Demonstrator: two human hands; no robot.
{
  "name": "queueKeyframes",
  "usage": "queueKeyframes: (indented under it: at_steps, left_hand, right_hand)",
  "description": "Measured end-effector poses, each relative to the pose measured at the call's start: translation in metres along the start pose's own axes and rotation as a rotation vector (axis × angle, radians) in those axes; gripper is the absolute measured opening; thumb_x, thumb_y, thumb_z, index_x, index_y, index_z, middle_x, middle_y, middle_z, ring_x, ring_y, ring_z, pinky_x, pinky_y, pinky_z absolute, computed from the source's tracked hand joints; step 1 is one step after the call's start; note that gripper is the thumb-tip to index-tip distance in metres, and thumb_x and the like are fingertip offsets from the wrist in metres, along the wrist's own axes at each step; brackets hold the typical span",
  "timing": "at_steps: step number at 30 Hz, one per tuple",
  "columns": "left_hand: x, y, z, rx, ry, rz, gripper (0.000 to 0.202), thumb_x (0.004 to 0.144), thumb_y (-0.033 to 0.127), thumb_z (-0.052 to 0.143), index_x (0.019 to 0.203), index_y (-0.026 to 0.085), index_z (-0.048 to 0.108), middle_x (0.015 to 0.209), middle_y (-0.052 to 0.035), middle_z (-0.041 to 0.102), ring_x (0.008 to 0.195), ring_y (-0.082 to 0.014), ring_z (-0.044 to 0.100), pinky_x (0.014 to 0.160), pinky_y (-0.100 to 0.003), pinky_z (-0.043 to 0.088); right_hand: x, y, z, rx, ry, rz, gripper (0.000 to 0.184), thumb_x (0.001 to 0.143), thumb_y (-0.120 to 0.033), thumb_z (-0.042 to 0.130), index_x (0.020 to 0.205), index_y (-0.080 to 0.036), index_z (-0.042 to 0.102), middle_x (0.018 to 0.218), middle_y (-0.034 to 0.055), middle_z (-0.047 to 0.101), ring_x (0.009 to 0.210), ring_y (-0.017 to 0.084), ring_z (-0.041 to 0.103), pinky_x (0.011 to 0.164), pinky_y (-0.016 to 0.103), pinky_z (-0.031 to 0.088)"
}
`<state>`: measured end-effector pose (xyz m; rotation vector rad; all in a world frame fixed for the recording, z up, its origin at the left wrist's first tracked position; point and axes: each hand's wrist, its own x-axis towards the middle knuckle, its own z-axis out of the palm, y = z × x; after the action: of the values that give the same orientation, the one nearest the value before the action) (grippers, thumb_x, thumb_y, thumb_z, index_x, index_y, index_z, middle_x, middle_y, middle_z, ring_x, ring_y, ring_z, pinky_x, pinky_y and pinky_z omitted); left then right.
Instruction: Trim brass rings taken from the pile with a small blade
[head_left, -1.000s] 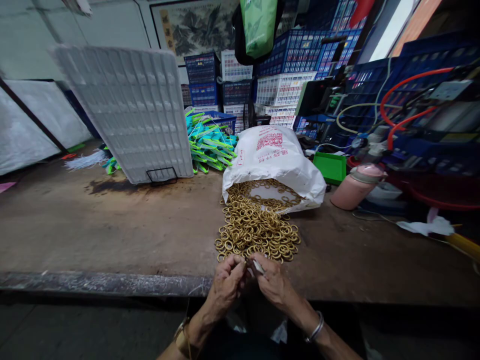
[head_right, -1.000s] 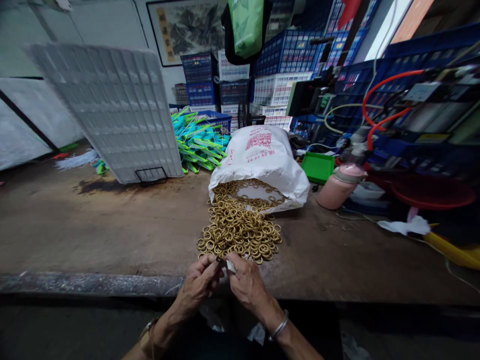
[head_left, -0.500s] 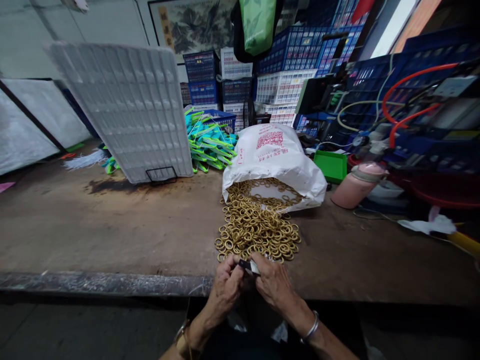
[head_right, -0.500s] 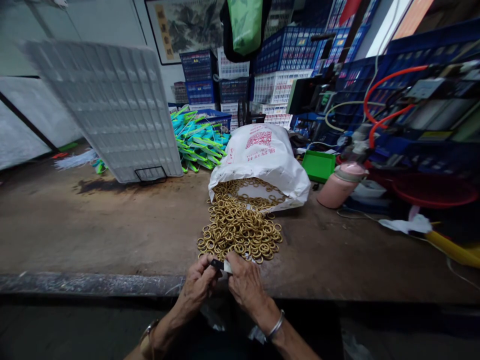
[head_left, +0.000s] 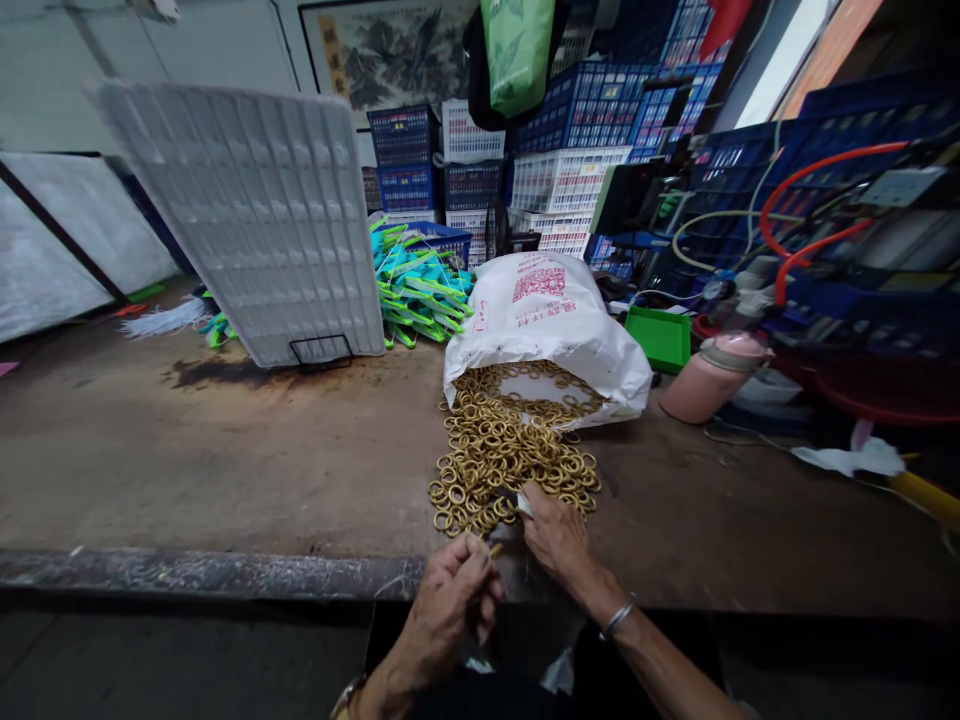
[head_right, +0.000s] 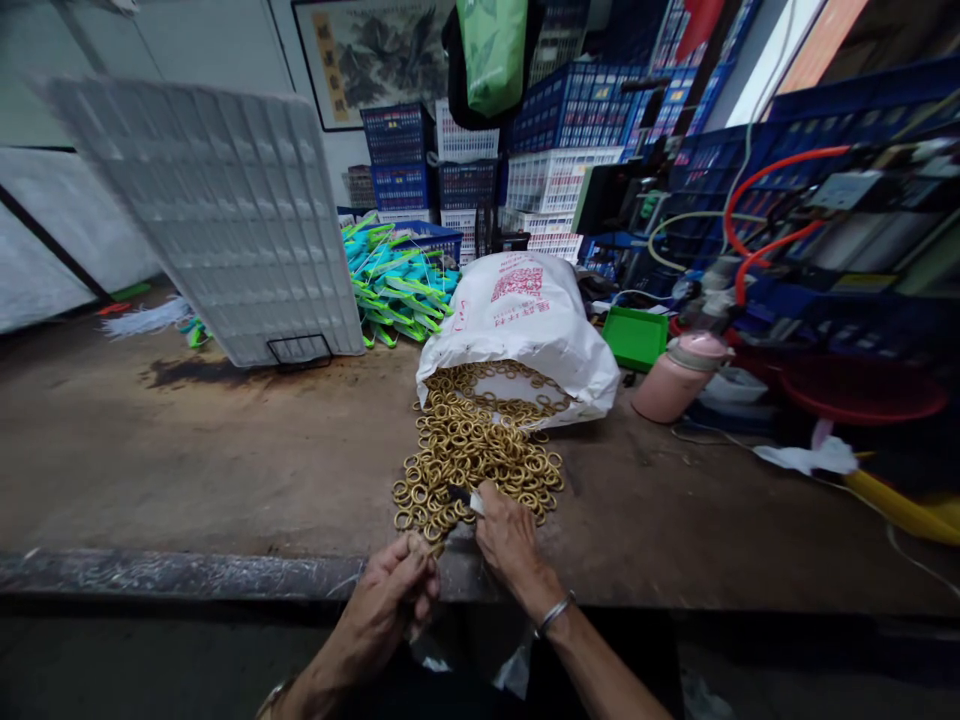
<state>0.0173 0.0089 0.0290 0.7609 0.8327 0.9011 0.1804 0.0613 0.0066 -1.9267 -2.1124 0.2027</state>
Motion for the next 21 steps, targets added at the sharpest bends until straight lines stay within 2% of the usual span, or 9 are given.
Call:
queueKeyframes:
  at_steps: [2, 5, 9, 12, 16, 19, 21]
  left_hand:
    - [0.003, -0.001, -0.001, -0.105, 0.032, -0.010, 0.035, 0.071, 0.049, 0.055, 0.069, 0.015, 0.051, 0.064, -0.0001, 0.054, 0.040, -0.0037, 0.038, 0.035, -0.016, 0.028]
    - [0.007, -0.002, -0.005, -0.173, 0.063, 0.003, 0.032, 0.072, 0.045, 0.056, 0.070, 0.012, 0.053, 0.068, -0.0030, 0.056, 0.043, -0.0045, 0.041, 0.036, -0.017, 0.029]
    - [0.008, 0.001, -0.015, -0.274, 0.067, 0.011, 0.022, 0.073, 0.035, 0.058, 0.080, 0.016, 0.051, 0.068, -0.0009, 0.057, 0.045, -0.0066, 0.045, 0.037, -0.017, 0.030]
    - [0.008, 0.002, -0.022, -0.375, 0.033, -0.048, 0.022, 0.072, 0.030, 0.059, 0.088, 0.017, 0.052, 0.068, 0.0002, 0.056, 0.050, -0.0066, 0.048, 0.041, -0.016, 0.031]
    - [0.010, -0.001, -0.028, -0.431, 0.078, -0.110, 0.020, 0.069, 0.031, 0.063, 0.075, 0.014, 0.053, 0.070, -0.0010, 0.057, 0.057, -0.0083, 0.054, 0.044, -0.017, 0.034]
    - [0.015, 0.000, -0.027, -0.409, 0.137, -0.105, 0.024, 0.065, 0.033, 0.067, 0.069, 0.014, 0.052, 0.069, -0.0008, 0.058, 0.059, -0.0098, 0.055, 0.043, -0.017, 0.034]
    - [0.019, 0.004, -0.024, -0.367, 0.119, -0.093, 0.026, 0.063, 0.034, 0.068, 0.068, 0.014, 0.052, 0.066, 0.0003, 0.056, 0.055, -0.0086, 0.053, 0.041, -0.016, 0.033]
  right_hand:
    - [0.010, -0.005, -0.006, -0.014, 0.038, 0.010, 0.017, 0.072, -0.008, 0.039, 0.080, -0.018, 0.050, 0.064, 0.0018, 0.059, 0.056, 0.013, 0.051, 0.052, 0.025, 0.020]
    - [0.024, -0.016, -0.008, -0.031, 0.027, -0.010, 0.017, 0.075, -0.013, 0.042, 0.088, -0.019, 0.051, 0.068, 0.0026, 0.061, 0.060, 0.014, 0.054, 0.053, 0.025, 0.021]
    - [0.036, -0.024, 0.001, -0.106, -0.019, 0.037, 0.015, 0.077, -0.018, 0.044, 0.090, -0.019, 0.052, 0.070, 0.0050, 0.063, 0.063, 0.016, 0.057, 0.052, 0.025, 0.021]
    - [0.038, -0.023, 0.009, -0.113, -0.026, 0.049, 0.015, 0.076, -0.016, 0.045, 0.089, -0.020, 0.052, 0.072, 0.0045, 0.063, 0.064, 0.016, 0.058, 0.053, 0.024, 0.022]
    - [0.036, -0.018, 0.010, -0.073, 0.017, 0.044, 0.013, 0.077, -0.015, 0.044, 0.085, -0.022, 0.052, 0.070, 0.0017, 0.062, 0.061, 0.014, 0.056, 0.053, 0.023, 0.023]
    - [0.035, -0.013, 0.004, 0.024, 0.079, 0.000, 0.009, 0.077, -0.016, 0.043, 0.076, -0.021, 0.051, 0.069, 0.0008, 0.059, 0.061, 0.012, 0.052, 0.054, 0.022, 0.024]
    - [0.036, -0.009, 0.000, 0.126, 0.095, -0.010, 0.010, 0.077, -0.019, 0.042, 0.070, -0.020, 0.049, 0.065, -0.0002, 0.055, 0.059, 0.011, 0.048, 0.054, 0.022, 0.026]
